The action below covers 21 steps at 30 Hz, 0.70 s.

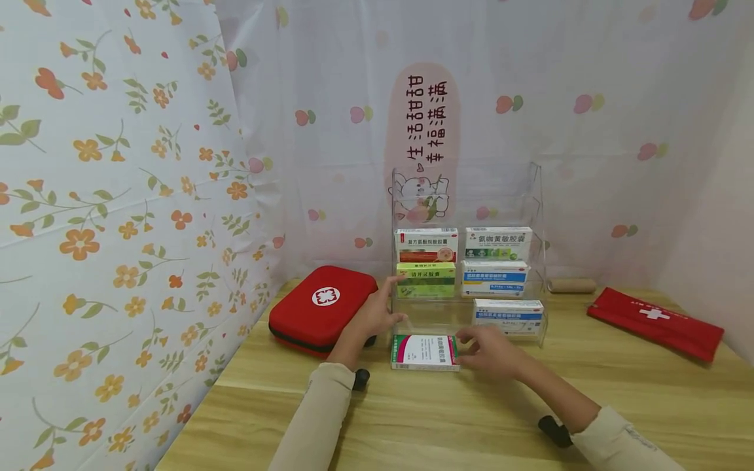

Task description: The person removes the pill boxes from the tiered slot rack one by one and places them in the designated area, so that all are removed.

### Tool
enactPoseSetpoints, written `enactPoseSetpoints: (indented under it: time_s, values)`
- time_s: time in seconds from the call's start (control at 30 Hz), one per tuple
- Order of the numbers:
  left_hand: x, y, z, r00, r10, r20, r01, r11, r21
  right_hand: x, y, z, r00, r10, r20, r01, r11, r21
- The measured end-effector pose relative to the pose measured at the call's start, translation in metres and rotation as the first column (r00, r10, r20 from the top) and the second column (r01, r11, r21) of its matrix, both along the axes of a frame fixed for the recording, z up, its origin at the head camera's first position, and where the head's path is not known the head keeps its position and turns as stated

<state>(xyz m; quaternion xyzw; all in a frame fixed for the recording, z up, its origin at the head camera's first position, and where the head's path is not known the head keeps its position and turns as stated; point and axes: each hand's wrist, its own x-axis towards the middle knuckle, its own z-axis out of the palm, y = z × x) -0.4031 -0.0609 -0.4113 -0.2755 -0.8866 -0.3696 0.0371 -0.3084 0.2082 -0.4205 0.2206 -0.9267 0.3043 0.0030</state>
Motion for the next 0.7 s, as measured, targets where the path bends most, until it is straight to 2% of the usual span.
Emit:
enactPoseSetpoints:
  time_s: [0.17,0.33,0.47,0.57,0.7]
  values:
    - [0.000,0.002,-0.002,1.000,0.009,-0.002,-0.009,1.000,0.010,0.008,0.010,0.007,0.998,-0.045,-0.035,0.044,0.998,-0.039]
    - [0.000,0.003,-0.002,1.000,0.024,0.009,-0.024,1.000,0.002,0.015,0.025,0.012,0.982,-0.094,-0.167,0.084,0.994,-0.066]
    - [0.001,0.004,-0.001,1.000,0.029,-0.003,-0.029,1.000,0.010,0.017,0.039,0.016,0.941,-0.146,-0.306,0.123,0.988,-0.095]
    - [0.000,0.004,-0.001,1.000,0.030,-0.006,-0.030,0.999,0.010,0.017,0.049,0.017,0.893,-0.209,-0.399,0.176,0.977,-0.119]
    - [-0.001,0.004,-0.001,0.999,0.039,0.000,-0.039,0.999,-0.007,0.018,0.060,0.016,0.835,-0.300,-0.462,0.254,0.954,-0.160]
